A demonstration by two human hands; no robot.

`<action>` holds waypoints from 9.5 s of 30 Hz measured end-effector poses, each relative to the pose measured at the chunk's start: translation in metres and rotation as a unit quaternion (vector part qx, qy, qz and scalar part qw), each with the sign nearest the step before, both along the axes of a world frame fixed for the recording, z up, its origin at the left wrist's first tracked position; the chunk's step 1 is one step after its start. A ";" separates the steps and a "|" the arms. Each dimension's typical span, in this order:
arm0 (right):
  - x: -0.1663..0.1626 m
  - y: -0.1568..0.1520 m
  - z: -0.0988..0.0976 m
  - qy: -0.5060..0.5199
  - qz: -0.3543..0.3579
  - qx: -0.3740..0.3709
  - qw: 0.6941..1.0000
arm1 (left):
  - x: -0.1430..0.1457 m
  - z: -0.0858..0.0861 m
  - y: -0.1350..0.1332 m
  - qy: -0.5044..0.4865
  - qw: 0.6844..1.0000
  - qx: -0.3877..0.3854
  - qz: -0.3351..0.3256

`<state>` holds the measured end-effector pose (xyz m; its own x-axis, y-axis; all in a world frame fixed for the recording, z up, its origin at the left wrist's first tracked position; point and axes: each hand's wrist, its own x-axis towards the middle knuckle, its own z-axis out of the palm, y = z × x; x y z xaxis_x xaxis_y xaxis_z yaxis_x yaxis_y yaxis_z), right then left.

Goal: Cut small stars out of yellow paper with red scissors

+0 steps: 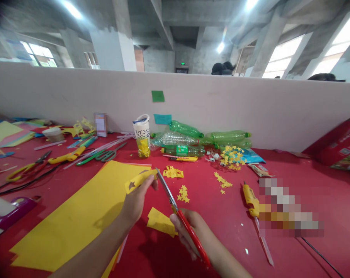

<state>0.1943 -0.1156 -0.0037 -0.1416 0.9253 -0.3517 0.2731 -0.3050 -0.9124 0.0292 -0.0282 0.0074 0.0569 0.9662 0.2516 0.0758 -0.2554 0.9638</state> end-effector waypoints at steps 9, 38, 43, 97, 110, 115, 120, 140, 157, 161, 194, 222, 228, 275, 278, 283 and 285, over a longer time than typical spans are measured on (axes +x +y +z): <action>0.004 0.002 -0.004 0.005 0.018 -0.041 0.999 | -0.002 -0.011 0.009 -0.126 0.991 -0.035 -0.007; 0.007 0.002 -0.008 0.011 0.034 -0.030 0.999 | -0.004 -0.004 0.015 -0.235 0.964 -0.069 -0.107; 0.011 0.001 -0.010 0.014 0.064 -0.019 0.998 | -0.003 -0.005 0.014 -0.236 0.965 -0.076 -0.088; 0.009 0.000 0.015 0.004 0.057 -0.019 0.998 | -0.005 -0.015 0.019 -0.193 0.976 -0.044 -0.090; 0.013 0.004 0.008 0.003 0.073 -0.025 0.997 | -0.012 -0.013 0.024 -0.182 0.974 -0.062 -0.117; 0.012 0.005 0.009 -0.008 0.069 -0.035 0.997 | -0.012 -0.013 0.024 -0.183 0.974 -0.061 -0.122; 0.012 0.005 0.010 -0.027 0.075 -0.035 0.996 | -0.012 -0.013 0.024 -0.187 0.973 -0.059 -0.123; 0.010 0.000 0.001 0.041 0.061 -0.032 0.997 | -0.003 -0.008 0.007 -0.061 0.997 -0.012 -0.054; 0.008 0.002 -0.004 0.062 0.063 -0.022 0.996 | -0.005 -0.013 0.010 -0.072 0.994 -0.018 -0.080; 0.008 0.004 -0.001 0.039 0.060 -0.036 0.997 | -0.003 -0.017 0.012 -0.115 0.989 -0.042 -0.083; 0.001 0.002 -0.002 0.012 0.024 -0.008 1.000 | -0.004 -0.009 0.017 -0.224 0.964 -0.079 -0.118; 0.009 0.003 -0.003 0.011 0.058 -0.022 0.998 | -0.012 -0.014 0.026 -0.164 0.979 -0.039 -0.116; 0.009 0.004 -0.003 0.011 0.057 -0.022 0.998 | -0.015 -0.017 0.029 -0.165 0.977 -0.053 -0.126; 0.007 0.003 -0.010 0.045 0.062 -0.039 0.996 | -0.005 -0.009 0.014 -0.125 0.985 -0.007 -0.116; 0.005 0.001 -0.007 0.050 0.061 -0.038 0.996 | -0.005 -0.010 0.015 -0.134 0.983 -0.013 -0.121; 0.004 0.000 -0.004 0.015 0.050 -0.018 0.998 | -0.005 -0.010 0.015 -0.152 0.981 -0.031 -0.121; 0.004 0.001 -0.005 0.016 0.048 -0.030 0.998 | -0.004 -0.011 0.015 -0.157 0.980 -0.034 -0.120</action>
